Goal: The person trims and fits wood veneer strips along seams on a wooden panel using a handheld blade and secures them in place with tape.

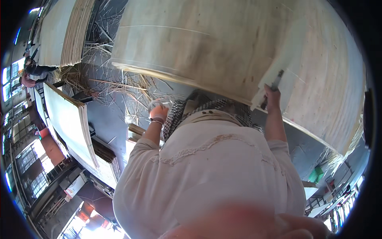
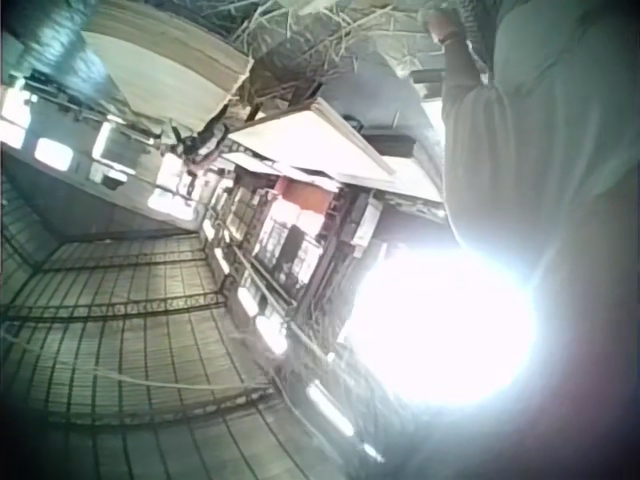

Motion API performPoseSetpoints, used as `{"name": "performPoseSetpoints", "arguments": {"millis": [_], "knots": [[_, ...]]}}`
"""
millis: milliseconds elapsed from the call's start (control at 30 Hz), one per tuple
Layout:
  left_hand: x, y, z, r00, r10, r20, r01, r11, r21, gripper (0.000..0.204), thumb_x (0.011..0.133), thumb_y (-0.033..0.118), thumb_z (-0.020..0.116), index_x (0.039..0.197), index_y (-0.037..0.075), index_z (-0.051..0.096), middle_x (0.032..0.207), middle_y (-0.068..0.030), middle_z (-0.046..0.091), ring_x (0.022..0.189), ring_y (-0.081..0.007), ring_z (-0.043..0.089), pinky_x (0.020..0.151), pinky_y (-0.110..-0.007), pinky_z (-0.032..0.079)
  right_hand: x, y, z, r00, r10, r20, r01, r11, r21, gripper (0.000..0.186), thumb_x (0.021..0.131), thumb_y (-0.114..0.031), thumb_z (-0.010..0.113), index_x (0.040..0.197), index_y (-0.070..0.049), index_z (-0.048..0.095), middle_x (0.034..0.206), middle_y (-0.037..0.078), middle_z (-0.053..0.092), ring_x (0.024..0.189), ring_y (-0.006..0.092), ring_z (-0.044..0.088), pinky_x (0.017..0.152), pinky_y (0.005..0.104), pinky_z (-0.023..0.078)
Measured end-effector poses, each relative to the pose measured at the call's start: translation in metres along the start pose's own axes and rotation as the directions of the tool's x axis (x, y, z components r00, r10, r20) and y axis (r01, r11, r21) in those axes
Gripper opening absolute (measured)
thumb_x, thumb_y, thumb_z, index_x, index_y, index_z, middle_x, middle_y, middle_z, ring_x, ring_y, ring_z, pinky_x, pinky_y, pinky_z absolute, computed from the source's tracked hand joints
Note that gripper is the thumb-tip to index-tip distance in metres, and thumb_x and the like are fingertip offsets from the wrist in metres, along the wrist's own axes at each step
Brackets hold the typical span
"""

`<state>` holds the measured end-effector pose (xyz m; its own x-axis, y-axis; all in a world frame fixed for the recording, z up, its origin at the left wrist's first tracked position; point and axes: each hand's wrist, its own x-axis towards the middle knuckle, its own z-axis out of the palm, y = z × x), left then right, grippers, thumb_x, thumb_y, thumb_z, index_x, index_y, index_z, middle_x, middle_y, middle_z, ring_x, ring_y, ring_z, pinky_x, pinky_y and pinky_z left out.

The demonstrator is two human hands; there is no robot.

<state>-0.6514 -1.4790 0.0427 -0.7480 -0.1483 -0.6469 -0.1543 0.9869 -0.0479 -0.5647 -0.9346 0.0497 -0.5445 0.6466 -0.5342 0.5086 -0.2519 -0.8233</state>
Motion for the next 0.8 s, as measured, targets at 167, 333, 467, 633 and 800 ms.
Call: {"name": "performPoseSetpoints", "arguments": {"millis": [167,333,467,633,800], "knots": [[0.087,-0.058,-0.079,0.977,0.056,-0.206,-0.076,0.993,-0.093,0.051,0.083,0.052,0.057,0.101,0.006,0.069,0.097,-0.0238,0.069,0.095,-0.0412,0.066,0.086,-0.049,0.05,-0.038,-0.01,0.114,0.992,-0.018,0.128,0.023,0.999,-0.038,0.02,0.079,-0.019,0.077,0.082,-0.007,0.061,0.065,-0.003,0.052,0.057,0.0082,0.047,0.053,0.0272,0.038],[0.163,0.001,-0.16,0.871,0.308,-0.383,-0.36,0.93,-0.072,0.037,0.086,0.044,0.059,0.092,0.01,0.072,0.089,-0.0183,0.07,0.086,-0.038,0.067,0.079,-0.049,0.051,-0.014,-0.039,0.159,0.997,-0.04,0.071,0.052,0.983,-0.177,0.018,0.079,-0.018,0.075,0.081,-0.006,0.062,0.066,-0.002,0.054,0.057,0.0084,0.048,0.053,0.027,0.038],[0.189,0.079,-0.198,0.785,0.528,-0.324,-0.557,0.831,0.006,0.036,0.089,0.041,0.055,0.092,0.009,0.072,0.095,-0.0223,0.069,0.091,-0.0406,0.065,0.084,-0.048,0.05,0.019,-0.046,0.19,0.997,-0.068,0.024,0.069,0.994,-0.09,0.018,0.077,-0.018,0.076,0.079,-0.006,0.062,0.062,-0.001,0.056,0.052,0.0083,0.049,0.049,0.0266,0.04],[0.206,0.14,-0.196,0.593,0.768,-0.242,-0.707,0.641,0.299,0.033,0.087,0.038,0.06,0.103,0.012,0.073,0.11,-0.0144,0.068,0.099,-0.0359,0.064,0.085,-0.043,0.051,0.033,-0.026,0.212,0.971,-0.037,-0.238,-0.006,0.984,-0.176,0.021,0.079,-0.021,0.074,0.078,-0.004,0.063,0.064,0.001,0.06,0.054,0.0091,0.053,0.051,0.0268,0.042],[0.216,0.167,-0.182,0.256,0.933,-0.252,-0.861,0.338,0.38,0.041,0.089,0.03,0.059,0.128,0.015,0.058,0.137,-0.0059,0.054,0.124,-0.0309,0.05,0.097,-0.043,0.045,0.013,-0.027,0.219,0.972,-0.044,-0.23,-0.047,0.925,-0.376,0.027,0.081,-0.026,0.075,0.078,-0.003,0.063,0.062,0.003,0.06,0.052,0.0114,0.054,0.051,0.0288,0.044]]}}
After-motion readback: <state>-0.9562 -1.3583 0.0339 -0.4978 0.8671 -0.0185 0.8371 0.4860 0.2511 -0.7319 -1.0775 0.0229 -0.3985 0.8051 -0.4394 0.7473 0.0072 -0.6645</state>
